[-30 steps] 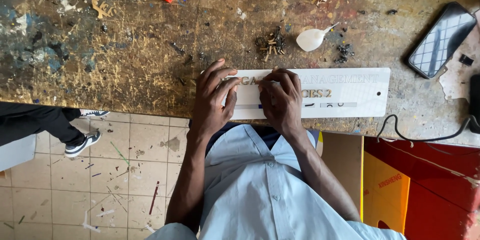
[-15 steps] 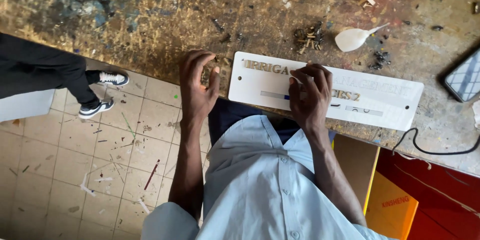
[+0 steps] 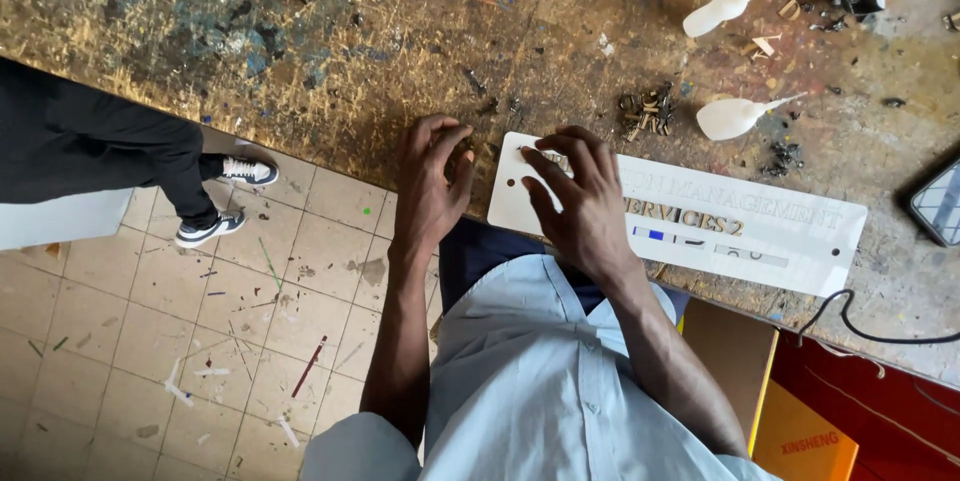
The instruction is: Gluing individual letters onto a sign board to assemble a sign
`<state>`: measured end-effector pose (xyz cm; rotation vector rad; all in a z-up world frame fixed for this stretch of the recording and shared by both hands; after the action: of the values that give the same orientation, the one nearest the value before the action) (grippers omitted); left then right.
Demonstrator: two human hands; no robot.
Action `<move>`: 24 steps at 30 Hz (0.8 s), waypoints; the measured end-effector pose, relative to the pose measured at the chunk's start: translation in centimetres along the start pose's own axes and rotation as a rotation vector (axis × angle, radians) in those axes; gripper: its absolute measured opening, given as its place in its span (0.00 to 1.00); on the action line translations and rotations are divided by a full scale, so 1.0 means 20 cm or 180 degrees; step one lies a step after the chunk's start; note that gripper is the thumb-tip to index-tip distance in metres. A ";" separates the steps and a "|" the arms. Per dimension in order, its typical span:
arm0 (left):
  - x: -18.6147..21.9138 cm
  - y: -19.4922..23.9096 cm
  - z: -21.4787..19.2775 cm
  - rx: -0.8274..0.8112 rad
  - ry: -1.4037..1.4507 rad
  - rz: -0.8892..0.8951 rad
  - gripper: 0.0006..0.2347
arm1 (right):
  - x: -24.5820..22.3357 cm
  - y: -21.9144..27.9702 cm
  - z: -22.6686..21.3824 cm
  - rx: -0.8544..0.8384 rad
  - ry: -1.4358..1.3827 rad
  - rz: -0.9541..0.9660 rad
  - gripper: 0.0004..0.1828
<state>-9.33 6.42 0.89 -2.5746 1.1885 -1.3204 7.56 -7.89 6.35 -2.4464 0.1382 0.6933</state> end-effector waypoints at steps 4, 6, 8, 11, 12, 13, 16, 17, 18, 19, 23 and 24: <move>-0.01 0.00 -0.02 0.0032 0.0247 0.0044 0.10 | -0.04 -0.11 0.14 -0.0180 0.0366 -0.0095 0.15; 0.01 0.00 -0.04 0.0263 0.0331 0.0035 0.08 | -0.03 -0.12 0.21 -0.0316 0.0589 -0.0006 0.17; 0.02 0.01 -0.04 0.0293 0.0333 0.0090 0.08 | -0.02 -0.10 0.25 -0.0408 0.0682 0.0018 0.19; -0.01 0.02 -0.01 0.0425 0.0375 0.0150 0.09 | 0.01 -0.09 0.32 -0.0501 0.0755 0.0036 0.20; -0.02 0.03 -0.01 0.0513 0.0413 0.0143 0.10 | 0.01 -0.07 0.35 -0.0510 0.0731 0.0041 0.19; -0.02 0.04 0.00 0.0502 0.0422 0.0139 0.10 | 0.02 -0.06 0.36 -0.0517 0.0737 0.0053 0.19; -0.03 0.04 -0.01 0.0579 0.0341 0.0178 0.11 | 0.03 -0.06 0.37 -0.0442 0.0677 0.0056 0.14; -0.03 0.03 -0.01 0.0600 0.0363 0.0166 0.12 | 0.04 -0.06 0.37 -0.0391 0.0609 0.0067 0.14; -0.03 0.04 0.00 0.0594 0.0400 0.0152 0.13 | 0.04 -0.04 0.37 -0.0344 0.0550 0.0106 0.14; -0.01 0.04 -0.01 0.0567 0.0416 0.0147 0.13 | 0.04 -0.03 0.36 -0.0352 0.0560 0.0135 0.14; 0.02 0.01 0.00 0.0499 0.0457 0.0193 0.11 | 0.07 -0.03 0.27 -0.0170 0.0283 0.0225 0.12; 0.02 0.02 0.00 0.0444 0.0477 0.0246 0.10 | 0.08 -0.01 0.24 -0.0094 0.0101 0.0274 0.10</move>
<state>-9.43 5.94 1.07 -2.3468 1.1575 -1.5431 6.82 -4.88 2.41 -2.4927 0.2487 0.6985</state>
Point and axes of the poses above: each hand's wrist, its own y-axis away from the middle knuckle, its own z-axis out of the palm, x = y × z, the point moved 3 cm from there along -y, towards the middle knuckle, and after that the axes turned 1 degree about x, right-handed, at the moved point
